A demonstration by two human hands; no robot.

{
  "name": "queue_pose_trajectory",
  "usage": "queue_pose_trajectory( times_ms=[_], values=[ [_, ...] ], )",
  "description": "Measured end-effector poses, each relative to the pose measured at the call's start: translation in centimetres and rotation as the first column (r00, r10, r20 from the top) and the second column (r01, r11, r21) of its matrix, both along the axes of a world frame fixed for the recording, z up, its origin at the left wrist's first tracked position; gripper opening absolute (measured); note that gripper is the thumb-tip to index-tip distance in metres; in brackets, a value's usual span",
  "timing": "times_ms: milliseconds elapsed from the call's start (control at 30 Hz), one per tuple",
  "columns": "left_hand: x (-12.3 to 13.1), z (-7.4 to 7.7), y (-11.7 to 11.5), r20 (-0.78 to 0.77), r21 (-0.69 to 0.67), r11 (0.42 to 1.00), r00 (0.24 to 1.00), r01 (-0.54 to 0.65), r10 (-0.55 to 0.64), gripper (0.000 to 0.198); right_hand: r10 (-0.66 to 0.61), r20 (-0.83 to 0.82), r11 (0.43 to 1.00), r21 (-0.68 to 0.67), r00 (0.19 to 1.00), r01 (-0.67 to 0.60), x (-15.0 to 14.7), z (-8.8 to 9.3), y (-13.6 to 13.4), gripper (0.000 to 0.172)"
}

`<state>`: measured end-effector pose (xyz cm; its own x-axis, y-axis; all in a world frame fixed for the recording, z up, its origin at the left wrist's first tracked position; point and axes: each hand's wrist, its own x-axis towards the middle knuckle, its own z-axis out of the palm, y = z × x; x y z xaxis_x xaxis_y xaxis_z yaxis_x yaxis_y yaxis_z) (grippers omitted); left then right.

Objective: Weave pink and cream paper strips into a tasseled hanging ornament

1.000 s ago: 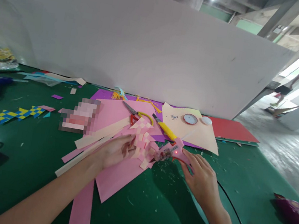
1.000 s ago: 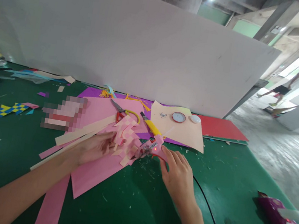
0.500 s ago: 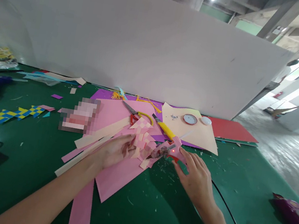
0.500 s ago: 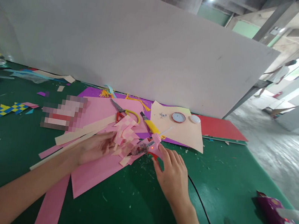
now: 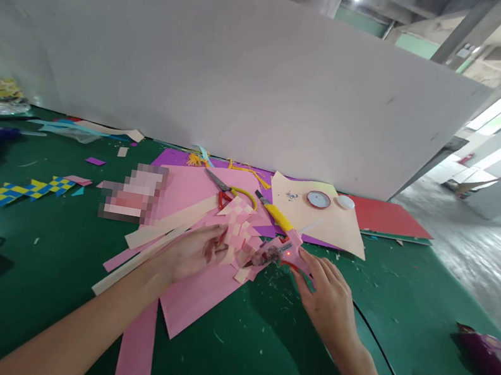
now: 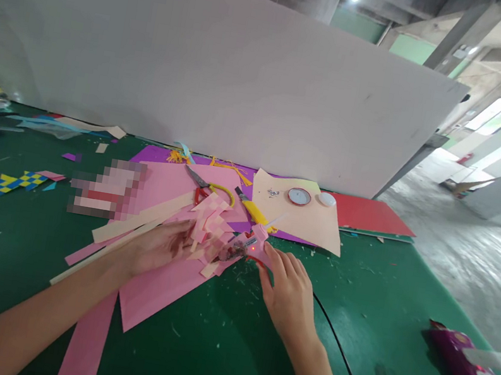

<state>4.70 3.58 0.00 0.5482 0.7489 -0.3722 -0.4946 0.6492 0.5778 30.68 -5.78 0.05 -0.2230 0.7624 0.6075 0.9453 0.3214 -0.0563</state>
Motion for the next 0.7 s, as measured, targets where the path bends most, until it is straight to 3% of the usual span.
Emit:
queue_pose_trajectory(
  times_ms=[700],
  values=[
    [-0.09,0.07,0.1,0.005,-0.031,0.999,1.0,0.016,-0.016,0.01,-0.011,0.002,1.0,0.003,1.0,0.011,0.71,0.58,-0.4,0.029]
  ],
)
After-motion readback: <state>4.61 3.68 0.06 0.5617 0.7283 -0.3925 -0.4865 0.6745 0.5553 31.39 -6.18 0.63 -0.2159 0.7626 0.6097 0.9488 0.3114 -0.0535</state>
